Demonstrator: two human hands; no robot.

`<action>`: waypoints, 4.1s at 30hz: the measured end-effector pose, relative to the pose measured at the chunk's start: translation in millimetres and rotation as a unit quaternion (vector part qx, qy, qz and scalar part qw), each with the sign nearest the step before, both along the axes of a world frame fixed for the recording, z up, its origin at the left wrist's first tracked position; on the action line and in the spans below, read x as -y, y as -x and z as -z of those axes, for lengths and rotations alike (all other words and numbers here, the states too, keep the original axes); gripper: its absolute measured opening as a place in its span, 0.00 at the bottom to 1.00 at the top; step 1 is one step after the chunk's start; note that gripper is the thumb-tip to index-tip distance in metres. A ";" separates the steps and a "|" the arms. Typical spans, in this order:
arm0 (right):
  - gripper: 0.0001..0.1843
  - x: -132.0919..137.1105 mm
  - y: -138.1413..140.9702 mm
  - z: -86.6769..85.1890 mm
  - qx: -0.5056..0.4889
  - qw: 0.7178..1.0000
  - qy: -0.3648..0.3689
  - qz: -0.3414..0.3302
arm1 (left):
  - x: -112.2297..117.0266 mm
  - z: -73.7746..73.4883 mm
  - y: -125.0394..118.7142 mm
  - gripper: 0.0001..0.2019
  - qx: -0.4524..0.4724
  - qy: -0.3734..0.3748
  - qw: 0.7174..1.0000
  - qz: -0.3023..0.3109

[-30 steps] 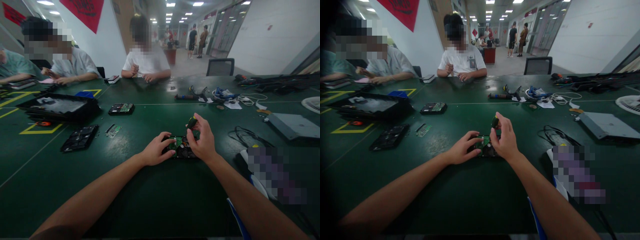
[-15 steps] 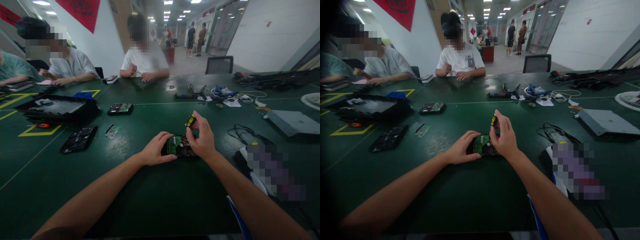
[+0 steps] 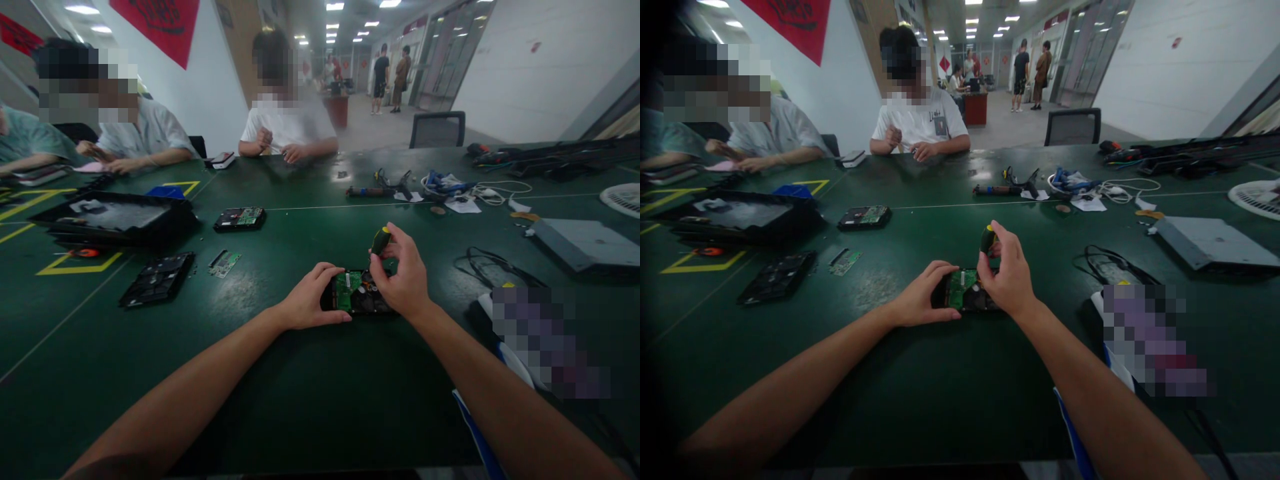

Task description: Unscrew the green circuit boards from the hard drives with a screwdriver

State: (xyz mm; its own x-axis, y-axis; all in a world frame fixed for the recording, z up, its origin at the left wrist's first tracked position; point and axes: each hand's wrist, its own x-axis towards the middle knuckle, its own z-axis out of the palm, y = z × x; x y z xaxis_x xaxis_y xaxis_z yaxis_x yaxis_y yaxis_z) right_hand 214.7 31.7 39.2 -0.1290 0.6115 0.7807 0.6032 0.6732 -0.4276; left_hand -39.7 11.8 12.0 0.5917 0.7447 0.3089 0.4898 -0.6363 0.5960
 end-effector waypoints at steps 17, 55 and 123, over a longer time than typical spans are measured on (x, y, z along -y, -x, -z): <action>0.38 0.2 -0.7 -1.2 -0.015 1.000 0.004 0.006 | -0.4 -1.5 1.0 0.45 -0.009 -0.014 1.000 0.020; 0.40 -0.9 0.1 4.0 -0.019 1.000 0.002 -0.018 | 0.0 2.8 0.1 0.13 0.034 -0.016 0.999 0.004; 0.39 0.9 -0.2 -0.4 -0.006 1.000 -0.014 0.002 | 0.7 -1.3 -1.9 0.09 0.028 -0.018 0.999 0.004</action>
